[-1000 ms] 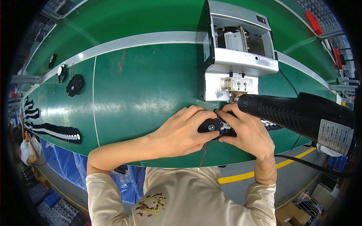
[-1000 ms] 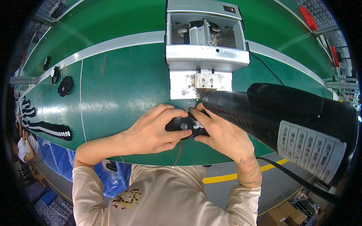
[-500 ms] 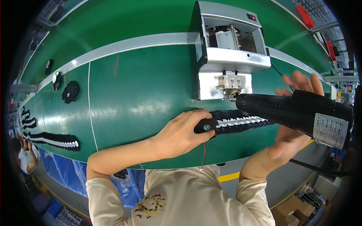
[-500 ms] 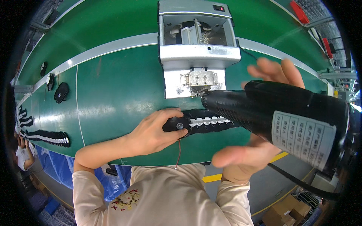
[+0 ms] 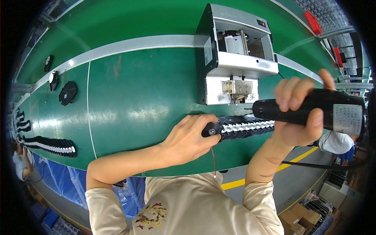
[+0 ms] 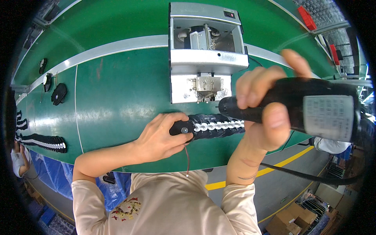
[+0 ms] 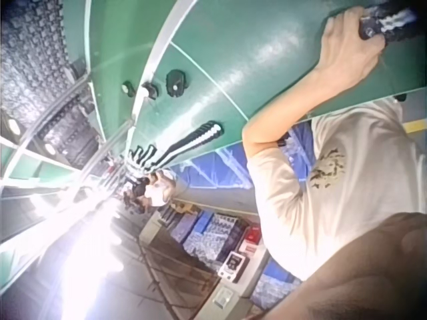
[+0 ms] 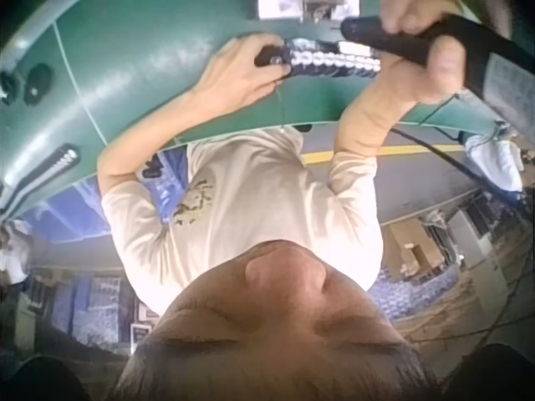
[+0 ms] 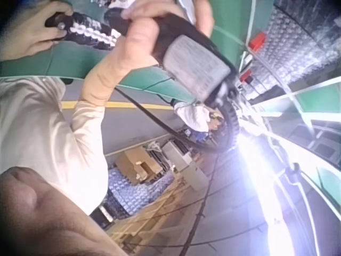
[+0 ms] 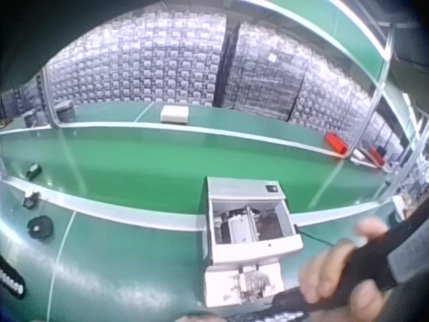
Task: Manually assemble and test LED lighting components on a production line using an electric screwdriver.
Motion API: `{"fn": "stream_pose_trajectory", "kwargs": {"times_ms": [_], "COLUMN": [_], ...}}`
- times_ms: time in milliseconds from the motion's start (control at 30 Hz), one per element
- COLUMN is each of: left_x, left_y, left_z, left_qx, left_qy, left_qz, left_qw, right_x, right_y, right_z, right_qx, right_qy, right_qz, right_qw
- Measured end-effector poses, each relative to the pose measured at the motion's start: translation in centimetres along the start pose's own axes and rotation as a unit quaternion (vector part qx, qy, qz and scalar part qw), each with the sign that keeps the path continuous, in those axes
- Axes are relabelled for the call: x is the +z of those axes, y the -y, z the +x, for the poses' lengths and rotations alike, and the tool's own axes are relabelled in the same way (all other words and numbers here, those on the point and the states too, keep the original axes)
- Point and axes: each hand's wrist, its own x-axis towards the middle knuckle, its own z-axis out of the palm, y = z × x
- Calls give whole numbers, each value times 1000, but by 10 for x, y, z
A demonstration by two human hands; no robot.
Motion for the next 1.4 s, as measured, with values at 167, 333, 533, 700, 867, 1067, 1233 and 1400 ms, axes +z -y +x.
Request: {"fn": "stream_pose_trajectory", "kwargs": {"times_ms": [167, 333, 533, 700, 867, 1067, 1233, 1400], "left_x": [-3, -2, -1, 1, 3, 0, 1, 3], "left_y": [2, 3, 3, 5, 4, 7, 11, 11], "left_z": [4, 1, 0, -2, -1, -2, -3, -5], "left_qx": [13, 14, 10, 7, 19, 12, 0, -10], "left_qy": [16, -4, -22, -39, -53, -47, -31, -26], "left_qz": [-15, -21, -41, -44, -38, -61, -102, -112], "left_qw": [1000, 1000, 999, 998, 998, 997, 994, 993], "right_x": [-1, 15, 28, 28, 26, 36, 36, 36], "right_y": [17, 5, -3, 2, 23, 18, 16, 13], "right_z": [14, 18, 18, 10, -26, -44, -44, -44], "right_qx": [-23, -21, 11, 28, 57, 63, 55, 48], "right_qy": [36, 16, 13, 34, 12, -8, 0, 2], "right_qz": [65, 21, -28, 6, 40, 56, 71, 81], "right_qw": [997, 999, 999, 999, 997, 996, 996, 996]}}
